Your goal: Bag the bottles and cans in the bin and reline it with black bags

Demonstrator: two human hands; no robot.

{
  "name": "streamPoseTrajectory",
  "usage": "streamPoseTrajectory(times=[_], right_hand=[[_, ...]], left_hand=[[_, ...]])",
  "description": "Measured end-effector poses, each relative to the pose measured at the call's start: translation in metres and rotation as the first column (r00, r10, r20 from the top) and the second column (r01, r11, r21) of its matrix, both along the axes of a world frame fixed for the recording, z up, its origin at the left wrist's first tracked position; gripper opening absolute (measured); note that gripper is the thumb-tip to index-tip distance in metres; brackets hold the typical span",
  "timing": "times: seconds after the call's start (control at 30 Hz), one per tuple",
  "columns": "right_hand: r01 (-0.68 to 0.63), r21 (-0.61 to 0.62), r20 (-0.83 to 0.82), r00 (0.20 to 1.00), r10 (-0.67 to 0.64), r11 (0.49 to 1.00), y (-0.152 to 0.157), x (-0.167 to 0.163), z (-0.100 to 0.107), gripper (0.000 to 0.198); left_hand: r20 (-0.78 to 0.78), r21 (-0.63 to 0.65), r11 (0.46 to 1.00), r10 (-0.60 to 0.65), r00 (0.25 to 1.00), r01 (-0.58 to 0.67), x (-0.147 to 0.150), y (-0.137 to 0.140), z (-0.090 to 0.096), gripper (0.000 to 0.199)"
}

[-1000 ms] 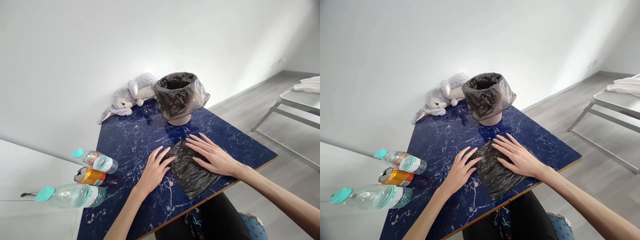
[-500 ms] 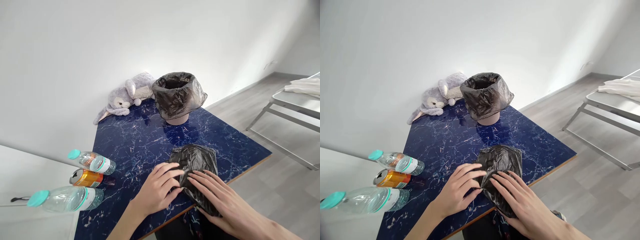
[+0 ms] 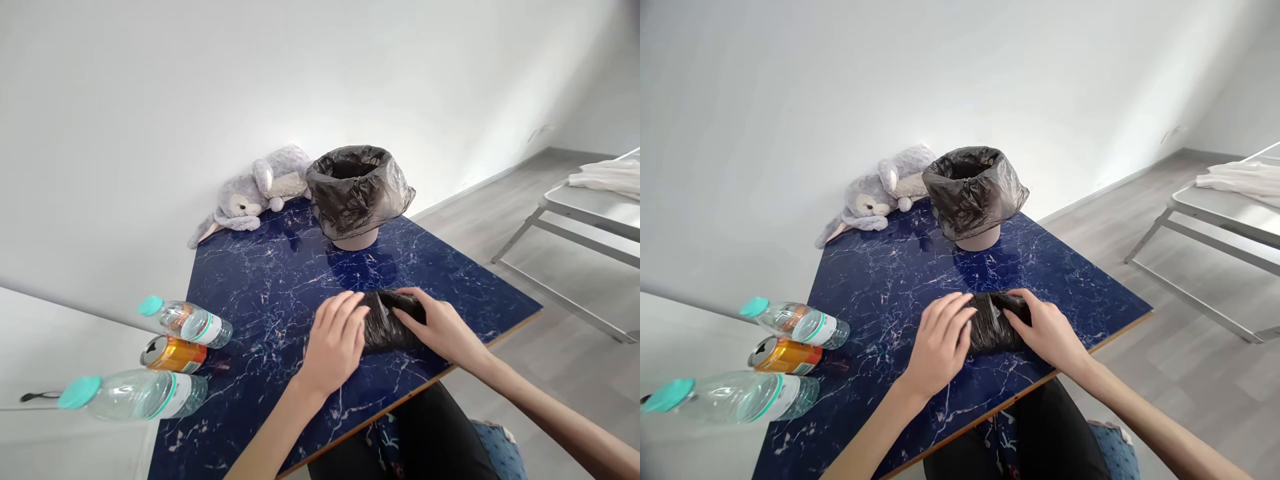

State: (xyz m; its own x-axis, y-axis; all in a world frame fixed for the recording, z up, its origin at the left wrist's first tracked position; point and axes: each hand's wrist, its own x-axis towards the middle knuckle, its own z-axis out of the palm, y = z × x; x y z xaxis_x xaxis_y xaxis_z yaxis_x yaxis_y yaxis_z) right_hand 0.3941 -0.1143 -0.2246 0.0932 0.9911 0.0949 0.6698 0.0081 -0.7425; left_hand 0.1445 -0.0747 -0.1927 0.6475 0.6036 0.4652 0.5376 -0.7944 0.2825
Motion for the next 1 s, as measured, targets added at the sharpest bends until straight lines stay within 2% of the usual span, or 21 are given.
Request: streamPoseTrajectory(times=[0.03,0.1,0.17,0.2,0.27,0.33,0.43,0.53,0.87,0.93,1.0], right_hand=[[0.052,0.088,0.045,0.997,-0.056,0.995,0.001,-0.003,0.001,0.044],[0.094,0.312,0.140,0.980,-0.144,0.945,0.000,-0.012,0.008,0.048],[-0.005,0.478,0.237,0.964,-0.124,0.878,-0.002,-0.025,0.016,0.047],[-0.096,0.505,0.298,0.952,-0.069,0.858,-0.002,-0.032,0.018,0.047],[-0.273,0.456,0.429,0.901,0.060,0.847,-0.001,-0.046,0.014,0.048],[-0.358,0.349,0.528,0.839,0.133,0.866,0.004,-0.056,0.000,0.052],[-0.359,0.235,0.573,0.802,0.169,0.903,0.012,-0.059,-0.029,0.060],[-0.354,0.188,0.568,0.800,0.192,0.916,0.018,-0.054,-0.046,0.061],[-0.345,0.174,0.569,0.800,0.192,0.923,0.020,-0.049,-0.048,0.063],[-0.344,0.168,0.577,0.794,0.191,0.924,0.020,-0.049,-0.048,0.061],[-0.345,0.168,0.586,0.788,0.188,0.923,0.020,-0.049,-0.048,0.060]], left_hand=[[-0.067,0.014,0.999,-0.051,0.996,0.052,0.002,-0.001,-0.001,0.033],[-0.221,0.014,0.995,-0.096,0.971,0.101,0.004,-0.003,-0.005,0.044],[-0.332,-0.013,0.997,-0.077,0.940,0.077,0.005,-0.002,-0.014,0.058],[-0.355,-0.032,0.998,-0.064,0.933,0.056,0.006,-0.001,-0.019,0.061],[-0.370,-0.060,0.997,-0.061,0.927,0.042,0.006,0.003,-0.030,0.063],[-0.368,-0.072,0.996,-0.069,0.927,0.046,0.006,0.006,-0.039,0.067],[-0.360,-0.093,0.995,-0.063,0.931,0.031,0.004,0.010,-0.045,0.073],[-0.344,-0.119,0.993,-0.053,0.937,0.013,-0.001,0.013,-0.043,0.073],[-0.265,-0.197,0.980,-0.015,0.964,-0.039,-0.017,0.019,-0.041,0.068],[-0.205,-0.264,0.963,-0.004,0.979,-0.051,-0.019,0.020,-0.042,0.064],[-0.065,-0.381,0.922,0.051,0.997,-0.072,-0.023,0.022,-0.041,0.058]])
